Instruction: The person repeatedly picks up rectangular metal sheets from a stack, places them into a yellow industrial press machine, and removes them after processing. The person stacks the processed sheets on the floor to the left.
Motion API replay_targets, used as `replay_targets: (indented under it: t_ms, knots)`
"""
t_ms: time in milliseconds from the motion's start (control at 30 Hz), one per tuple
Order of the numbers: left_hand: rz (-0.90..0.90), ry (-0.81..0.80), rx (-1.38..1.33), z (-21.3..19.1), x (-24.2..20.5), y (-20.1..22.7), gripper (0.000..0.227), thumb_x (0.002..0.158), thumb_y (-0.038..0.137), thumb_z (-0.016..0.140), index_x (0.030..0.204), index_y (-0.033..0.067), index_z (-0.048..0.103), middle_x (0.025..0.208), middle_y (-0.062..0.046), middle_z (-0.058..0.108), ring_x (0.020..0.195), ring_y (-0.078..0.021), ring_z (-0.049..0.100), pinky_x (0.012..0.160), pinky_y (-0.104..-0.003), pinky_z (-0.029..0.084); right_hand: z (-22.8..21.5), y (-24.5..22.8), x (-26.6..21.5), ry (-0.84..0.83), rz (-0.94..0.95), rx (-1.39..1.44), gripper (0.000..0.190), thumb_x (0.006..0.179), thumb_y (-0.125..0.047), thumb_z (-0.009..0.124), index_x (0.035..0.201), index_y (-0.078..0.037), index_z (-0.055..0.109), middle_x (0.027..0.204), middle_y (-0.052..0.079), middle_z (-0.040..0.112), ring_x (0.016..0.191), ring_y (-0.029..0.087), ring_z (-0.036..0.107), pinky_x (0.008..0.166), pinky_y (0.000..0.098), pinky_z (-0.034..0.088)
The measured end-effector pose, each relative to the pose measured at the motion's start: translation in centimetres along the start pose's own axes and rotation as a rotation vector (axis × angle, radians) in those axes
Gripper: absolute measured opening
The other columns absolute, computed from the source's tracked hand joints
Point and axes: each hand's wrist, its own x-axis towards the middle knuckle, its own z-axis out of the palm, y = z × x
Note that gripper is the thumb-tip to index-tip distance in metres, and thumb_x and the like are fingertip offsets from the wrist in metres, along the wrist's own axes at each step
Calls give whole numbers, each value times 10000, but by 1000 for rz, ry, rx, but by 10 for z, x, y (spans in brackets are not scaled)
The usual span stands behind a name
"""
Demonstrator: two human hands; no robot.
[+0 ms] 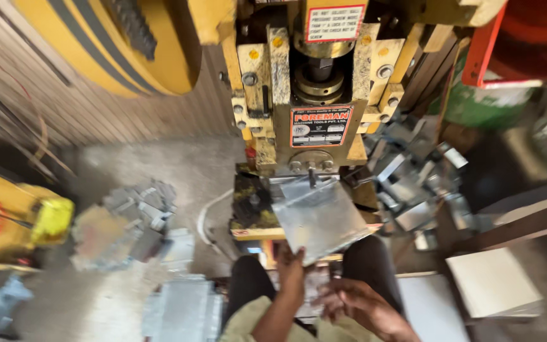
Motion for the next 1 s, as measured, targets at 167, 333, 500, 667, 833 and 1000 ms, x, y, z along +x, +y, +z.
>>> replay_targets:
  t_ms: [167,333,500,667,833,1000]
  knots:
    - [62,152,348,-13,8,4,258,1073,120,679,1283,-4,597,1123,-139,725,956,-244,666,750,-320,548,-50,24,-5,320,-226,9,428,984,-236,597,1291,62,594,1129,236,725,914,277,711,789,380,561]
    - [-27,97,133,0,-8,44,348,1001,49,540,1347,72,567,1109,-98,723,827,-192,686,677,-342,585,-104,41,11,801,-583,-324,320,1109,-186,648,1267,92,655,929,148,640,768,179,573,645,313,465]
    - [46,-7,56,-15,5,42,432,994,72,521,1425,93,513,1118,-13,704,778,-100,694,659,-304,604,-99,-7,61,985,-211,-276,365,992,-279,561,1337,-161,553,890,23,640,676,175,644,564,310,504]
    - [156,-223,455,-48,19,43,473,1049,175,513,1517,121,481,644,-41,544,466,-109,487,440,-293,439,-118,15,70,701,-256,48,293,993,-159,598,1252,-32,550,874,83,675,637,188,658,518,302,498]
    - [111,-18,274,-53,35,52,336,1040,195,565,1343,52,571,634,-14,557,456,-103,470,424,-282,391,-128,31,71,649,-246,172,277,957,-74,572,1222,7,581,952,112,720,764,235,736,580,301,554]
    - [140,-30,243,-54,39,55,283,1043,229,569,1252,42,611,614,-32,556,469,-114,503,427,-280,394,-132,14,87,633,-215,339,350,1042,-263,488,1232,22,559,1070,169,721,864,268,739,721,318,618]
